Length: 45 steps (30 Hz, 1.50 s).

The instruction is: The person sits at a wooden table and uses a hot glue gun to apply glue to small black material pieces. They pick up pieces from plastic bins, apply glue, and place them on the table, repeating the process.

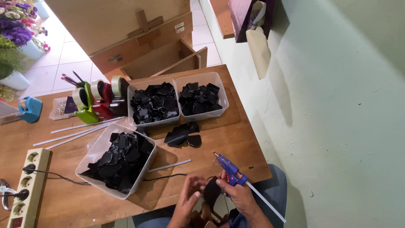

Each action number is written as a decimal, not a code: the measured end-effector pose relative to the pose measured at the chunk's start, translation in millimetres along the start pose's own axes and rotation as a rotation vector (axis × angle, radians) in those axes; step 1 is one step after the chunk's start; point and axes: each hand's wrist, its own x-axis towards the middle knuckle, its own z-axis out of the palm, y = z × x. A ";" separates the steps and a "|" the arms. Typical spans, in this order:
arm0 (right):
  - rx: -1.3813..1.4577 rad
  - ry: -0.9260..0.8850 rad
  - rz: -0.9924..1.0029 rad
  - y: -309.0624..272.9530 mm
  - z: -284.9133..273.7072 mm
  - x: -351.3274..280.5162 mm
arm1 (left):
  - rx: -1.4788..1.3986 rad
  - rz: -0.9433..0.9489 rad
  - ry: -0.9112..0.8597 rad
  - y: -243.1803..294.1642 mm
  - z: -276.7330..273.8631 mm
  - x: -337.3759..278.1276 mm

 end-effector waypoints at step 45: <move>-0.277 0.039 -0.324 -79.4 16.7 -38.9 | 0.555 0.014 0.373 72.2 36.9 30.4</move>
